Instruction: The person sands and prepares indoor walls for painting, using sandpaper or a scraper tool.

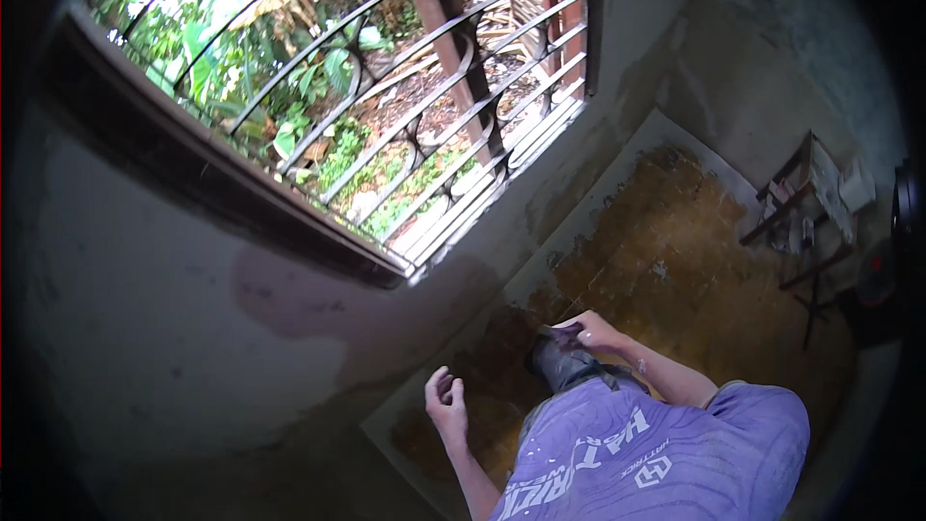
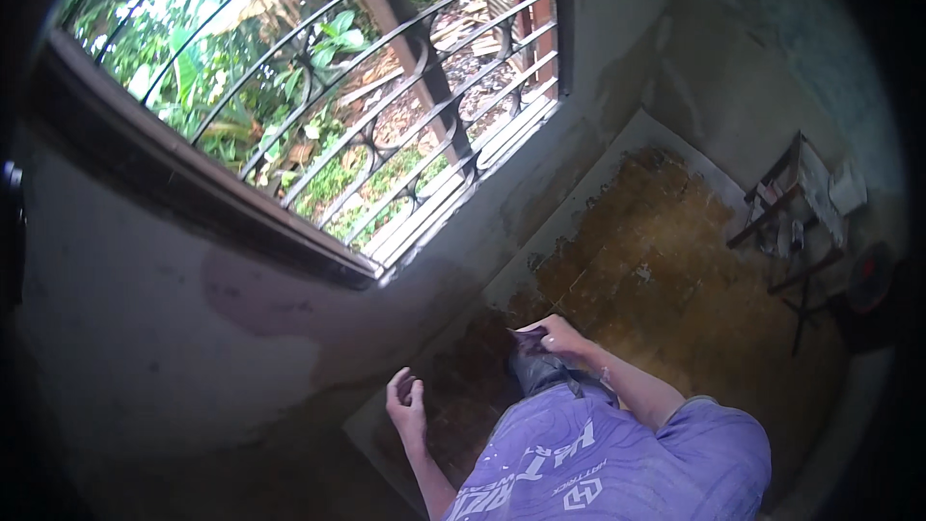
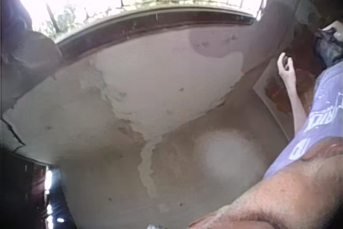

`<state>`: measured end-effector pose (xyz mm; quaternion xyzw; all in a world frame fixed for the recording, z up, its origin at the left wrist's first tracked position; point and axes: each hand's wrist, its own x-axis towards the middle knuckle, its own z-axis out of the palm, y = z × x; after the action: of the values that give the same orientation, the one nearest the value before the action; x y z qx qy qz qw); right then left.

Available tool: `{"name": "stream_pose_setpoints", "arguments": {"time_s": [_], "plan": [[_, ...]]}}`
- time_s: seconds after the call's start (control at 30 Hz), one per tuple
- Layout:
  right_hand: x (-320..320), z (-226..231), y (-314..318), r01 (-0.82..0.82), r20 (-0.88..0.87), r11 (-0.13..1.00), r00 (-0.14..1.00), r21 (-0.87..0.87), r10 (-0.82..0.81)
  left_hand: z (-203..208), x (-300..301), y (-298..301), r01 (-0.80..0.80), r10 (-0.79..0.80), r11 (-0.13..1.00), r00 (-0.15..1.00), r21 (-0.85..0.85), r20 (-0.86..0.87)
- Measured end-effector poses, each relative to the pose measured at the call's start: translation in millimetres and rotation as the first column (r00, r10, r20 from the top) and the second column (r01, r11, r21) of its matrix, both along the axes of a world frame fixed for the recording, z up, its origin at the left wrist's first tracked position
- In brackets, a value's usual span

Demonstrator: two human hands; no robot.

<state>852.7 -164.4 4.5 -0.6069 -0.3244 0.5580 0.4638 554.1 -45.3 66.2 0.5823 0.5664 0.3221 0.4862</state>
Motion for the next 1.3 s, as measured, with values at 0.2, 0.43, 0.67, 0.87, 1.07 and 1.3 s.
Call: {"name": "stream_pose_setpoints", "arguments": {"time_s": [0.2,0.43,0.67,0.87,1.07,1.3], "plan": [[52.3,-52.0,41.0,0.174,0.126,0.984,0.978,-0.042,-0.167,44.8,51.0,104.6,0.160,-0.046,0.832,0.974,0.532,-0.221],[83.9,-193.0,187.4,0.818,-0.047,0.552,0.565,0.162,-0.824,70.3,165.8,212.8,0.735,-0.164,0.414,0.641,0.538,-0.750],[150.8,-203.3,332.1,0.846,0.249,0.203,0.087,0.493,-0.965,42.7,214.8,276.2,0.683,-0.057,0.668,0.443,0.296,-0.894],[12.6,-210.7,349.3,0.761,0.497,0.482,0.244,0.433,-0.832,23.4,223.1,299.3,0.659,0.067,0.674,0.397,0.335,-0.915],[39.8,-210.1,289.1,0.700,0.164,0.680,0.661,0.217,-0.733,18.4,206.5,312.6,0.654,0.052,0.700,0.355,0.288,-0.933],[134.6,-356.2,352.4,0.930,-0.500,-0.183,-0.329,-0.320,-0.801,23.1,228.6,300.1,0.697,-0.139,0.685,0.408,0.210,-0.902]]}}
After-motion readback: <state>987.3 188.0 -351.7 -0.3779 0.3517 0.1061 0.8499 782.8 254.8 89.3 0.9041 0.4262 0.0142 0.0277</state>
